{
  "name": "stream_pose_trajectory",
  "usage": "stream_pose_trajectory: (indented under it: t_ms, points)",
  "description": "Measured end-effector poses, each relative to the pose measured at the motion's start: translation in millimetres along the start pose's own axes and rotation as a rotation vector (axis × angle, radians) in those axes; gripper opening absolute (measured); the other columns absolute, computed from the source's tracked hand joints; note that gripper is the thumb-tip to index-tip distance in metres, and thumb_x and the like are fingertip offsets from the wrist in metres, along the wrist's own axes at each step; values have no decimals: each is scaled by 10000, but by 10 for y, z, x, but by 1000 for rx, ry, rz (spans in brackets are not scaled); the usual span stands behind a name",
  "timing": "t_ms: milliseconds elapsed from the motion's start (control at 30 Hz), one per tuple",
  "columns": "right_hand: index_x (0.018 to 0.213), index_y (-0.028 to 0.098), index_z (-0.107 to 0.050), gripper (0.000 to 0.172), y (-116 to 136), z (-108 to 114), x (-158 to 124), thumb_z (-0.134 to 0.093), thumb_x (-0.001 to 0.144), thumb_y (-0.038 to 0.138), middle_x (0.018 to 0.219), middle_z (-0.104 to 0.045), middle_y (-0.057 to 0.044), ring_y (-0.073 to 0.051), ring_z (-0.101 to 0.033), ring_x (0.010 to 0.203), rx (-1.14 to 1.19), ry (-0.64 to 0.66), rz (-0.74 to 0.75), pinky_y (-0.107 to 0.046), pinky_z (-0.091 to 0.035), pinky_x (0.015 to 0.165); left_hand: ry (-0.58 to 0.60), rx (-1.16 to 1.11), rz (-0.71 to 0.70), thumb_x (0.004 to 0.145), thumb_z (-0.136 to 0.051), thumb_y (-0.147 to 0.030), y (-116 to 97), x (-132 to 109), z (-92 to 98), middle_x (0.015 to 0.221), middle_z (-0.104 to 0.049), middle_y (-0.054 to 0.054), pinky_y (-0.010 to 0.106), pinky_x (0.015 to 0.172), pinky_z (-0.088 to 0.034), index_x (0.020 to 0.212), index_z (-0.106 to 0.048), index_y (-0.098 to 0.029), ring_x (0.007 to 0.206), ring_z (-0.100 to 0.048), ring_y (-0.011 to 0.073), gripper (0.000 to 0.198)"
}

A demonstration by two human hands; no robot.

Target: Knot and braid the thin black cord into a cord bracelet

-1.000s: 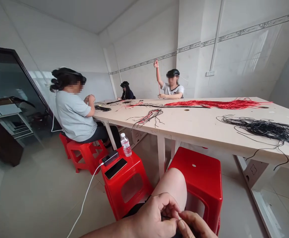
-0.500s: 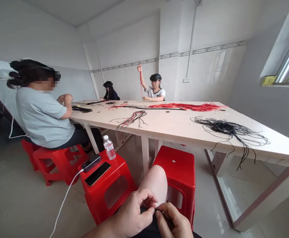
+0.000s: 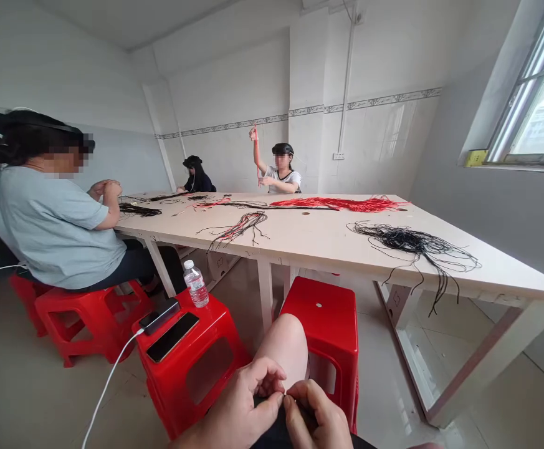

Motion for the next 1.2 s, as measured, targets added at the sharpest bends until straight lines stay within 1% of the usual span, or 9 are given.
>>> stream_pose_trajectory:
  t_ms: [100, 133, 200, 433, 667, 833, 967, 1100, 1200]
  points:
    - [680, 164, -558, 263, 83, 70, 13, -519, 796, 397, 612, -551, -14, -118, -495, 560, 92, -52, -79, -195, -414, 509, -25, -37, 79, 740, -508, -181, -28, 44, 3, 707, -572, 13, 214, 623, -450, 826, -555, -153, 655, -540, 106, 101]
    - [669, 161, -548, 263, 116, 93, 24, -531, 785, 396, 585, -517, -1, -106, -458, 536, 119, -55, -111, -195, -385, 490, -51, -49, 91, 734, -523, -192, -48, 67, 11, 695, -560, 8, 213, 612, -446, 820, -545, -154, 647, -538, 105, 97]
    - [667, 155, -537, 251, 155, 135, 64, -559, 757, 388, 567, -477, 18, -87, -404, 514, 216, -61, -171, -193, -340, 471, -21, -144, 67, 727, -531, -186, -97, 131, -5, 694, -548, -4, 210, 622, -448, 841, -526, -162, 644, -536, 96, 116]
    - [684, 155, -542, 184, 43, 154, 123, -612, 707, 324, 513, -410, 69, -37, -271, 437, 523, -90, -350, -175, -219, 411, 8, -224, 66, 718, -560, -169, -117, 283, -22, 719, -523, -25, 192, 628, -447, 847, -503, -176, 652, -525, 73, 140]
    - [673, 158, -541, 166, -14, 167, 106, -609, 713, 304, 511, -406, 76, -28, -247, 428, 578, -123, -359, -177, -199, 408, 14, -193, 61, 730, -548, -165, -95, 299, -69, 712, -546, -31, 186, 645, -459, 811, -489, -184, 666, -545, 71, 102]
    - [647, 153, -532, 191, -51, 136, 102, -621, 694, 315, 500, -404, 72, -30, -256, 429, 566, -174, -388, -182, -190, 403, -9, -90, 38, 725, -550, -180, -66, 291, -103, 698, -536, -25, 199, 616, -463, 784, -484, -183, 650, -547, 87, 88]
    - [648, 160, -513, 228, -85, 62, 100, -631, 689, 351, 456, -363, 91, -27, -223, 396, 646, -142, -444, -185, -160, 382, -27, -24, 49, 743, -531, -196, -23, 279, -93, 678, -521, -25, 203, 595, -465, 762, -483, -182, 634, -541, 92, 53]
    - [631, 174, -466, 291, -55, 32, 112, -640, 695, 398, 432, -334, 104, -26, -212, 389, 698, -103, -432, -183, -145, 383, -16, -31, 9, 779, -514, -225, -14, 262, -46, 762, -561, -10, 218, 659, -480, 850, -507, -190, 711, -568, 103, 79]
    - [630, 171, -462, 304, -25, 39, 123, -635, 712, 407, 446, -335, 99, -30, -227, 408, 680, -97, -375, -183, -156, 398, 52, 14, -51, 796, -505, -227, -40, 238, -26, 857, -601, 9, 227, 705, -481, 917, -538, -201, 780, -585, 115, 129]
Point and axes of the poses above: each hand's wrist, its own x-axis towards the middle knuckle, its own z-axis out of the back of the hand, y = z × x, the point moved 4 cm from there along x, towards the middle knuckle
